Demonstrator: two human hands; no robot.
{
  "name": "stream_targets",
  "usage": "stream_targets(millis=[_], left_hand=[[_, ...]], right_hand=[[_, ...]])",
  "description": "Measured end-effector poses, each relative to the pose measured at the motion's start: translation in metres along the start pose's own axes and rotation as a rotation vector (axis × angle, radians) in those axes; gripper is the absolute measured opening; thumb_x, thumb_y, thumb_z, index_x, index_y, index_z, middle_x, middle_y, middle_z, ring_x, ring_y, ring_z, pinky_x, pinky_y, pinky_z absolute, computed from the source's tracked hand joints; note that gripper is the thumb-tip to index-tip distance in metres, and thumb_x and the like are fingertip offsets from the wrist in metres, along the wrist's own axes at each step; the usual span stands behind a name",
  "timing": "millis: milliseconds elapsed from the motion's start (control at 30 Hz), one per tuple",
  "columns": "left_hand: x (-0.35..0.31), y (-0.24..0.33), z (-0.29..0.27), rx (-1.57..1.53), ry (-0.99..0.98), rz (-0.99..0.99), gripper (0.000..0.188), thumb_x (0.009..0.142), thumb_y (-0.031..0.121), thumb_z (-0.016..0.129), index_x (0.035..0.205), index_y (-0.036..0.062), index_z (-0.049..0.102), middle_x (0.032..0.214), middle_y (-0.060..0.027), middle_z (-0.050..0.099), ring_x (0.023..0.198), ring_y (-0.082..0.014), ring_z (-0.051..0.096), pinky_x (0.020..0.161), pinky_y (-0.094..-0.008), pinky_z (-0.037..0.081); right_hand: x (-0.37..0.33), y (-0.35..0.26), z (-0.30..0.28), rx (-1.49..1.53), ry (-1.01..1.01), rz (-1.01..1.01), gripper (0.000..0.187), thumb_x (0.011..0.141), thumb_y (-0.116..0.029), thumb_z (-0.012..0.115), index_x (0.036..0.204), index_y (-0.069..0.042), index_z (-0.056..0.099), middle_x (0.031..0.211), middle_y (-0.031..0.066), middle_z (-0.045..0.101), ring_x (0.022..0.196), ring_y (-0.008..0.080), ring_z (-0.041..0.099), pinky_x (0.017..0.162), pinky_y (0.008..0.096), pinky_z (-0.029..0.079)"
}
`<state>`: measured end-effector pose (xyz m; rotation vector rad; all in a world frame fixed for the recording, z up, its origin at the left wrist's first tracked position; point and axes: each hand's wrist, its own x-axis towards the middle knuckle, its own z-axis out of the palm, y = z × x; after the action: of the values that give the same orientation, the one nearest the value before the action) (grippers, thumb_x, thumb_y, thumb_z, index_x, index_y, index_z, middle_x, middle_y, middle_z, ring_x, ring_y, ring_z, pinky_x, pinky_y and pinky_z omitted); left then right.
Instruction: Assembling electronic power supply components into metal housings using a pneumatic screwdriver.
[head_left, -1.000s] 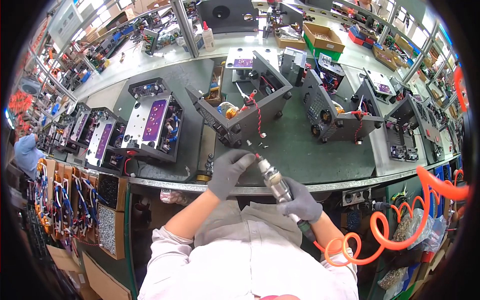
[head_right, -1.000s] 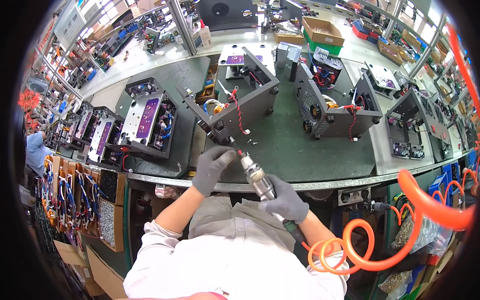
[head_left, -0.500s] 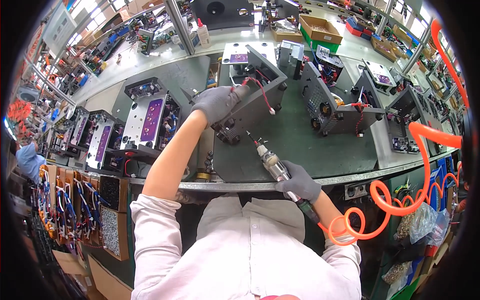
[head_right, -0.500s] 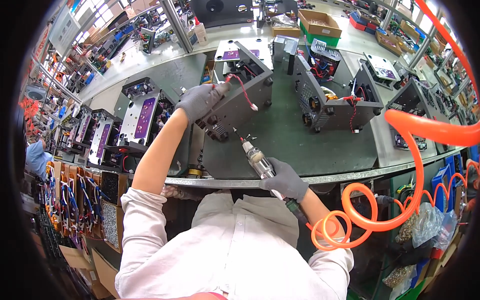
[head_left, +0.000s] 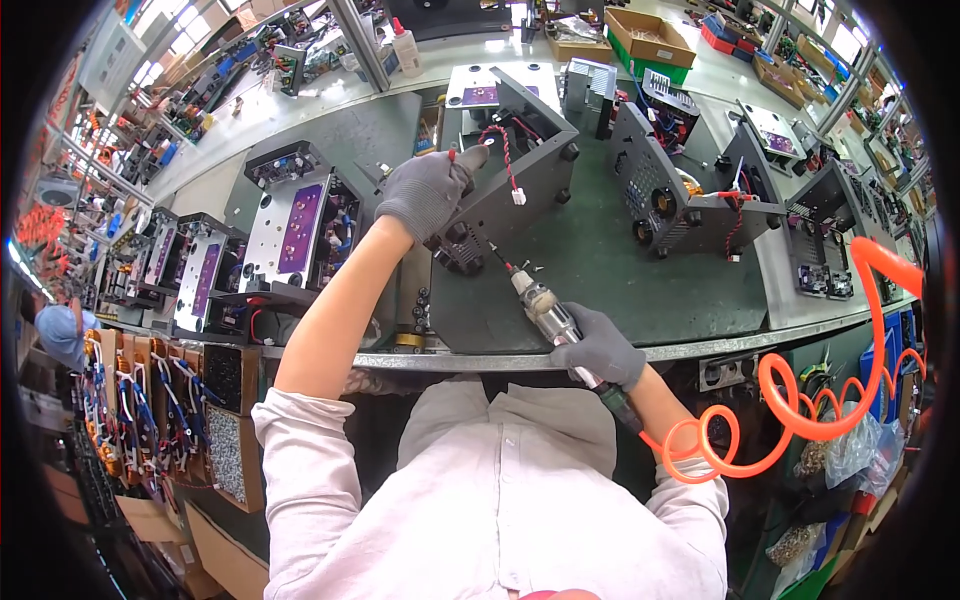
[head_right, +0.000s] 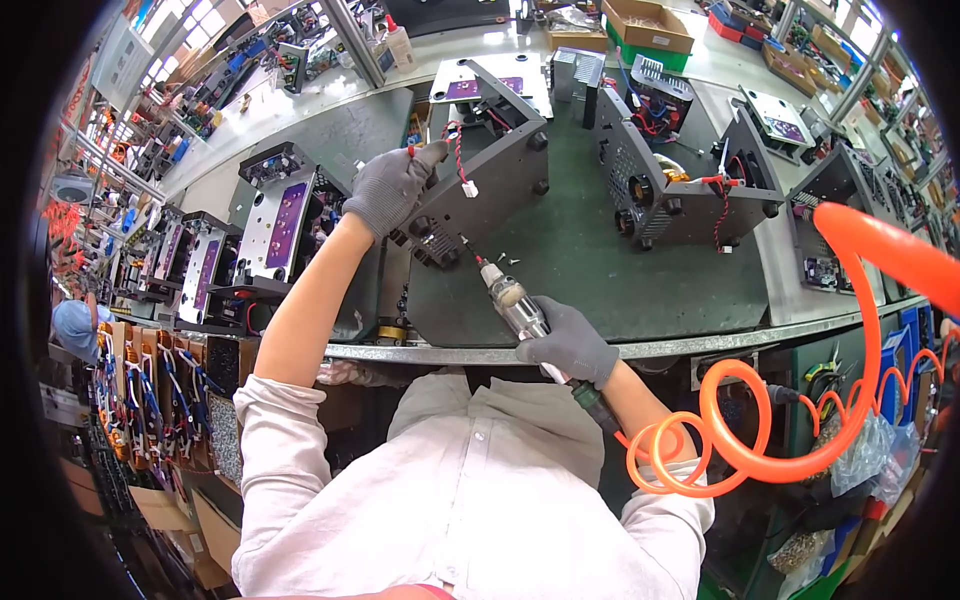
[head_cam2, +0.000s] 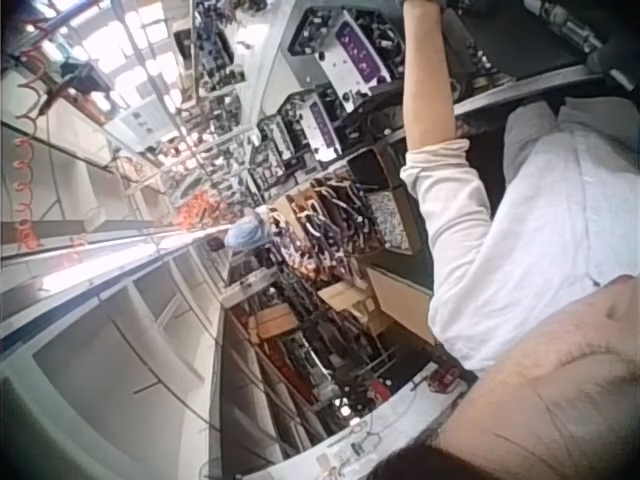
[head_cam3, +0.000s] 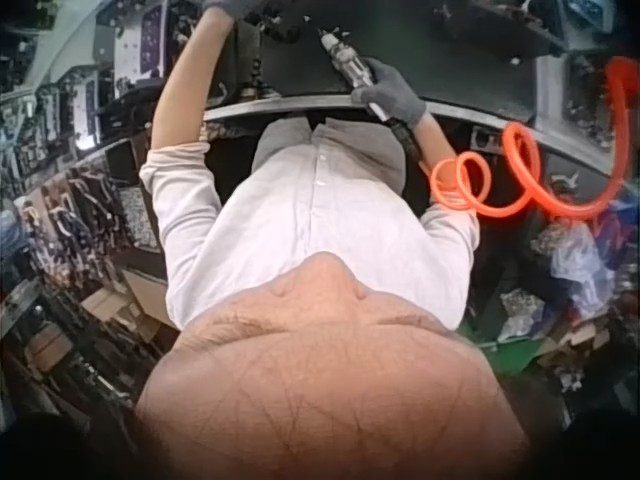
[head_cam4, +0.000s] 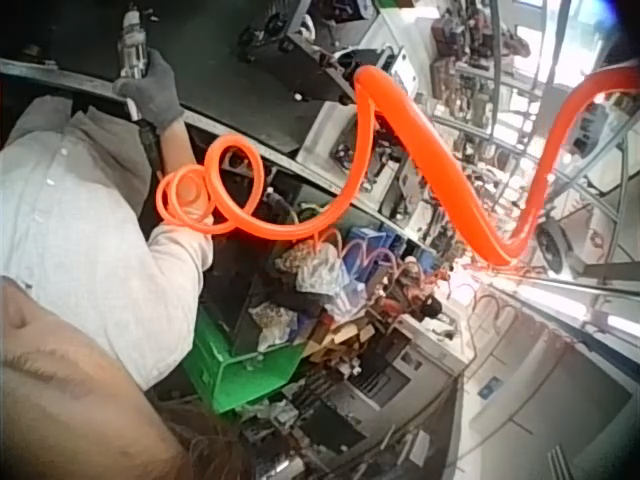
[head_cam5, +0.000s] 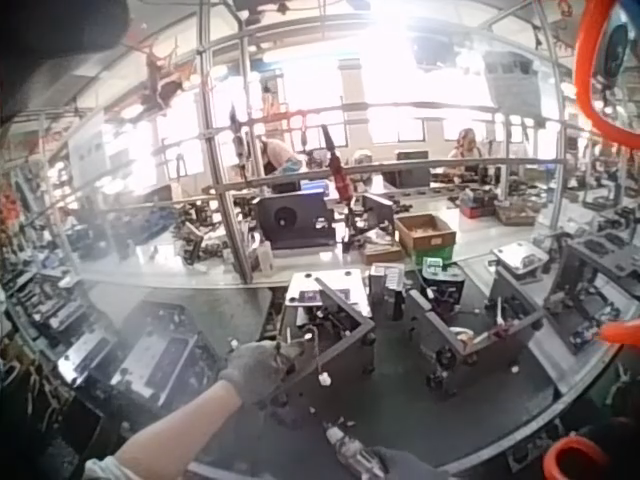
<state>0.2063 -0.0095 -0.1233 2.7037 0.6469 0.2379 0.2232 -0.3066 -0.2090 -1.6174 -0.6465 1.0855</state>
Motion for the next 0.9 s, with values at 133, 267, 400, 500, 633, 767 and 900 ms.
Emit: stream_targets(millis=[133,267,400,500,633,767,900], left_hand=[[-0.003,0.008,-0.004,-0.082,-0.01,-0.004,0.073,0.09,0.07,0.038,0.078,0.0048,0.067,0.069,-0.0125,0.063,0.073,-0.0291,0.063,0.076,-0.0388,0.045],[0.0,0.012,-0.007,-0.099,-0.04,-0.026,0.07,0.09,0.069,0.039,0.079,0.0062,0.068,0.07,-0.0095,0.064,0.074,-0.0267,0.063,0.078,-0.0374,0.046],[-0.002,0.024,-0.014,-0.115,-0.13,-0.073,0.068,0.094,0.065,0.033,0.081,0.0098,0.071,0.076,-0.0126,0.066,0.079,-0.0305,0.064,0.081,-0.0393,0.046],[0.01,-0.015,0.008,-0.134,-0.055,-0.031,0.067,0.095,0.062,0.033,0.083,0.0092,0.072,0.077,-0.0153,0.067,0.08,-0.0329,0.065,0.078,-0.0421,0.048],[-0.001,0.009,-0.004,0.011,0.071,0.059,0.065,0.096,0.059,0.037,0.083,0.0037,0.069,0.079,-0.0202,0.068,0.081,-0.0374,0.067,0.073,-0.0477,0.049],[-0.004,0.017,-0.009,0.011,0.035,0.046,0.067,0.096,0.06,0.036,0.084,0.0023,0.068,0.081,-0.0244,0.067,0.086,-0.0415,0.065,0.074,-0.0499,0.048],[-0.01,0.017,-0.012,-0.039,0.015,0.021,0.069,0.094,0.064,0.036,0.084,0.0026,0.067,0.075,-0.0225,0.066,0.081,-0.0397,0.065,0.076,-0.0465,0.048]], right_hand=[[0.003,0.003,0.002,0.037,0.007,-0.013,0.065,0.064,-0.016,0.072,0.122,0.004,0.052,0.087,0.0068,0.057,0.063,0.0115,0.057,0.054,0.0261,0.05],[0.001,-0.003,0.001,0.055,-0.001,0.034,0.063,0.064,-0.015,0.071,0.121,0.003,0.051,0.082,0.0057,0.056,0.057,0.0111,0.056,0.05,0.0258,0.049],[0.002,-0.004,-0.002,0.171,-0.017,0.055,0.063,0.064,-0.013,0.07,0.121,0.004,0.05,0.078,0.0054,0.055,0.052,0.0109,0.054,0.046,0.0253,0.047],[0.002,-0.013,-0.001,0.208,-0.072,0.097,0.062,0.064,-0.017,0.071,0.119,0.004,0.052,0.082,0.0063,0.057,0.06,0.0119,0.056,0.053,0.0262,0.049],[0.011,-0.009,0.001,0.126,0.002,0.051,0.055,0.064,-0.02,0.072,0.111,0.003,0.055,0.083,0.0072,0.058,0.066,0.0135,0.058,0.059,0.0277,0.05],[0.012,-0.002,0.003,0.139,0.008,0.031,0.052,0.064,-0.02,0.072,0.108,0.002,0.056,0.083,0.0074,0.059,0.066,0.014,0.058,0.06,0.0281,0.051],[0.006,-0.01,0.005,0.195,-0.034,0.027,0.049,0.067,-0.018,0.07,0.108,0.002,0.054,0.078,0.007,0.057,0.059,0.0132,0.057,0.053,0.0273,0.05]])
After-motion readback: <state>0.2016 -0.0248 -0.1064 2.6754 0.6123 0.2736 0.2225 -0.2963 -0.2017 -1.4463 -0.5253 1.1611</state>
